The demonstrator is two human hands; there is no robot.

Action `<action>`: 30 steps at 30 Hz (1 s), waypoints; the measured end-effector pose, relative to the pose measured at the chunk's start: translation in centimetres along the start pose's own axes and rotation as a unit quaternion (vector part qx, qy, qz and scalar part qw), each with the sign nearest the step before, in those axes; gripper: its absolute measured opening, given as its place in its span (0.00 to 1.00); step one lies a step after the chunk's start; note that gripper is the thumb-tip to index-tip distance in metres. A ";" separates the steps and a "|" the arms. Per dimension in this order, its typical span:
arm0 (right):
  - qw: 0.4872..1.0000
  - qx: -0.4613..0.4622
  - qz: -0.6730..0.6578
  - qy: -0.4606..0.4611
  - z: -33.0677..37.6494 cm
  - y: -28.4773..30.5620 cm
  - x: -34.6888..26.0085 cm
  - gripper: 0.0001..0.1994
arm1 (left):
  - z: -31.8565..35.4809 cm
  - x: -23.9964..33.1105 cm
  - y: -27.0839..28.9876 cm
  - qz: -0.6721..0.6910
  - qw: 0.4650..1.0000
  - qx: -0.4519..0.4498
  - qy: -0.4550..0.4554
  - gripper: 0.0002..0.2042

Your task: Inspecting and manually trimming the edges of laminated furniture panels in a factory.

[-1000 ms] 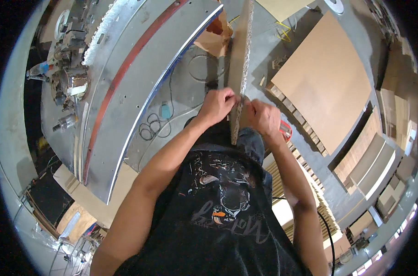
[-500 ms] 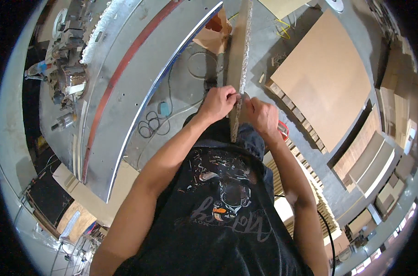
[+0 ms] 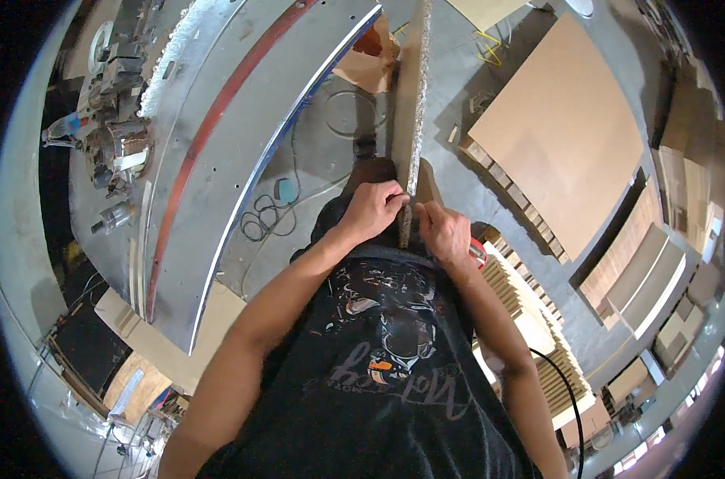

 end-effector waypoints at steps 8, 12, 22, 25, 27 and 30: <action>0.999 0.014 -0.004 0.029 -3.8 1.2 0.0 0.13 | -2.5 0.7 1.5 -0.034 0.998 0.047 0.002 0.08; 0.998 0.008 0.022 0.063 -6.1 1.7 0.0 0.12 | -4.3 0.3 1.6 -0.062 0.997 0.048 -0.008 0.09; 1.000 0.000 0.021 0.019 -4.2 1.0 0.9 0.14 | -3.2 0.7 0.8 -0.049 0.998 0.043 -0.004 0.08; 0.999 -0.001 0.020 0.034 -4.1 1.0 1.0 0.14 | -3.2 0.5 0.7 -0.060 0.998 0.024 0.002 0.07; 1.000 -0.002 0.022 0.021 -4.1 1.0 0.9 0.14 | -3.2 0.4 0.7 -0.063 0.998 0.017 0.006 0.07; 1.000 -0.004 0.018 -0.003 -3.4 0.9 0.8 0.14 | -2.9 0.3 0.4 -0.054 0.999 0.002 0.006 0.07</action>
Point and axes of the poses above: each hand's wrist, its own z-axis away from the middle knuckle, its own y-axis out of the back of the hand, x = y × z, the point moved 4 cm from there along -z, towards the middle knuckle, and after that the axes turned 15 degrees about -z, right-handed, at the moved point
